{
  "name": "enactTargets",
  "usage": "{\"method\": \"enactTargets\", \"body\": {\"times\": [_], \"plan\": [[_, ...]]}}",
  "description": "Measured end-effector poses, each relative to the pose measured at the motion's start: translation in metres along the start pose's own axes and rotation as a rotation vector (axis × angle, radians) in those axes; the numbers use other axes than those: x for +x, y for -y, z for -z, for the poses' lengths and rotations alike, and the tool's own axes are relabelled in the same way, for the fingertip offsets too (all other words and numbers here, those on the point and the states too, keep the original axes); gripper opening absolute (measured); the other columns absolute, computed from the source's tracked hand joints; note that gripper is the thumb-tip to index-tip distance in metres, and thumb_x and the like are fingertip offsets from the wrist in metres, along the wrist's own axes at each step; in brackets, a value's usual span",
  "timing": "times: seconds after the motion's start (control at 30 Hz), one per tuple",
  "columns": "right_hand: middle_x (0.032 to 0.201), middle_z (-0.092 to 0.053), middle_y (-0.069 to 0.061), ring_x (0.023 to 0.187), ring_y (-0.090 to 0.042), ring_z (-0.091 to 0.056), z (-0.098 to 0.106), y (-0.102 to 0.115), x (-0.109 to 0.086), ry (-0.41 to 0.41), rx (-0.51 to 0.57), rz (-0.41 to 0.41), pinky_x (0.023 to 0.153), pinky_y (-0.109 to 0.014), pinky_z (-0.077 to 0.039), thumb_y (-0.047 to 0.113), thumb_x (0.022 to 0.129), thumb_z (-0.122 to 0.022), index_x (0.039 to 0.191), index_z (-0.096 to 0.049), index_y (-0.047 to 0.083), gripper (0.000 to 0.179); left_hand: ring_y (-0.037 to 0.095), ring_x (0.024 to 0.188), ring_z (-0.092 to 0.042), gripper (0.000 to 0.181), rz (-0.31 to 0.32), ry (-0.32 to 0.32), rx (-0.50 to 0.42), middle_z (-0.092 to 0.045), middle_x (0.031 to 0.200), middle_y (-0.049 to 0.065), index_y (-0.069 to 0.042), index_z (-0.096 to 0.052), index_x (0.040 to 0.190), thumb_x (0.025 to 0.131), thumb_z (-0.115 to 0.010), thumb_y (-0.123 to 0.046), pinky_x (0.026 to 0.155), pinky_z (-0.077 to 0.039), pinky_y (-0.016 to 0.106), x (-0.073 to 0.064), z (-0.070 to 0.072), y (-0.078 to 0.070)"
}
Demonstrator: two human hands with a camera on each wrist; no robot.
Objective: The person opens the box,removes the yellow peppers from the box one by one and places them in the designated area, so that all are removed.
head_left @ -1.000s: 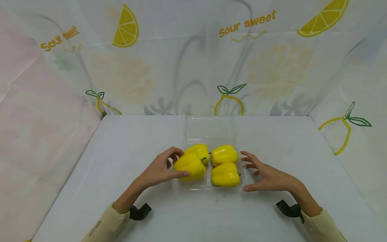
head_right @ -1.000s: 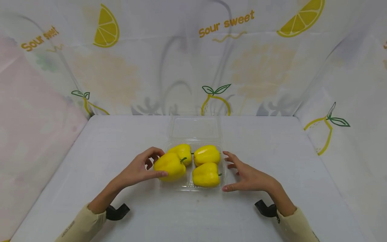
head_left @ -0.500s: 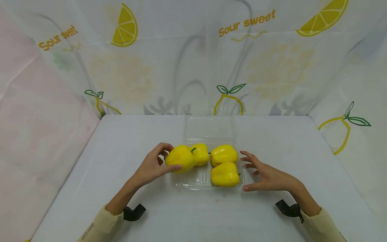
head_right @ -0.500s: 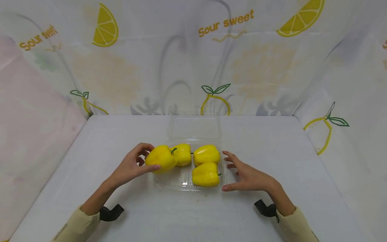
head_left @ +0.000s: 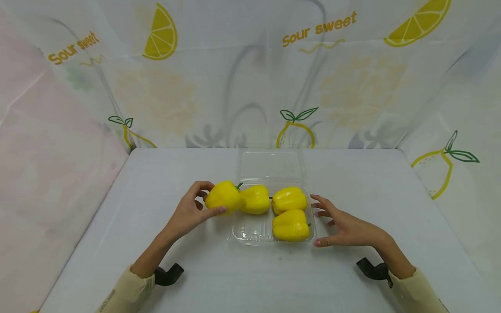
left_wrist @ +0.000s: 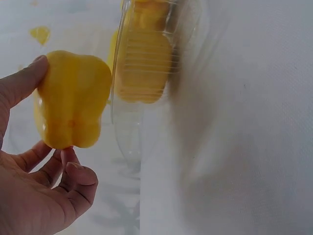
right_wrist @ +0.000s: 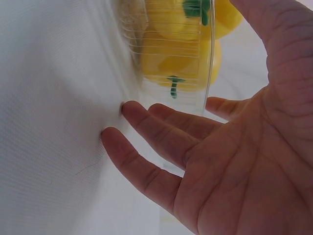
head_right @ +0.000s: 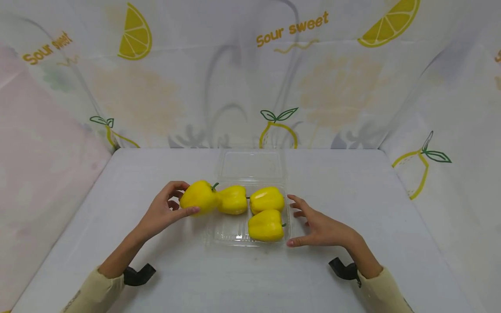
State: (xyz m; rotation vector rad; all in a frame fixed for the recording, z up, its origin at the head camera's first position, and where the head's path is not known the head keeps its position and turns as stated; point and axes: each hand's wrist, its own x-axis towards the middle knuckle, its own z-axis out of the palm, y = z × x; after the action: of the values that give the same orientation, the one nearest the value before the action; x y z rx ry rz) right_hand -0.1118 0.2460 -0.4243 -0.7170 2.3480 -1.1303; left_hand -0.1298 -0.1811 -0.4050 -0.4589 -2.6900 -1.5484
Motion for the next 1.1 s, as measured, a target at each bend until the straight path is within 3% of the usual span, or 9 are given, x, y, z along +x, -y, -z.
{"method": "enactTargets", "body": {"times": [0.17,0.67,1.1], "plan": [[0.152,-0.032,-0.019,0.132,-0.041,-0.043,0.000,0.001,0.000,0.004,-0.004,-0.007,0.096,-0.054,-0.044,0.036,0.081,-0.082,0.156,-0.006,0.018,0.109,0.021,0.098,-0.047,0.060,0.017,-0.019,0.019,-0.054,0.120,0.005,-0.008,-0.050,0.126,0.080,-0.085,-0.026,0.071,-0.044,0.028,0.000,0.004,0.002],[0.152,-0.031,-0.019,0.133,-0.041,-0.041,-0.001,0.001,0.000,0.005,0.011,-0.017,0.097,-0.055,-0.042,0.036,0.081,-0.082,0.156,-0.006,0.018,0.109,0.023,0.099,-0.047,0.067,0.124,-0.051,0.095,-0.054,0.122,0.008,-0.005,-0.050,0.132,0.080,-0.083,-0.033,0.076,-0.043,0.036,-0.001,0.010,0.007],[0.152,-0.033,-0.018,0.133,-0.040,-0.042,-0.001,-0.001,0.000,0.000,0.000,-0.009,0.097,-0.054,-0.043,0.037,0.081,-0.082,0.156,-0.005,0.018,0.109,0.026,0.093,-0.052,0.066,0.171,-0.071,0.124,-0.056,0.118,0.013,-0.003,-0.051,0.125,0.079,-0.084,-0.036,0.074,-0.046,0.037,-0.002,0.011,0.011]]}}
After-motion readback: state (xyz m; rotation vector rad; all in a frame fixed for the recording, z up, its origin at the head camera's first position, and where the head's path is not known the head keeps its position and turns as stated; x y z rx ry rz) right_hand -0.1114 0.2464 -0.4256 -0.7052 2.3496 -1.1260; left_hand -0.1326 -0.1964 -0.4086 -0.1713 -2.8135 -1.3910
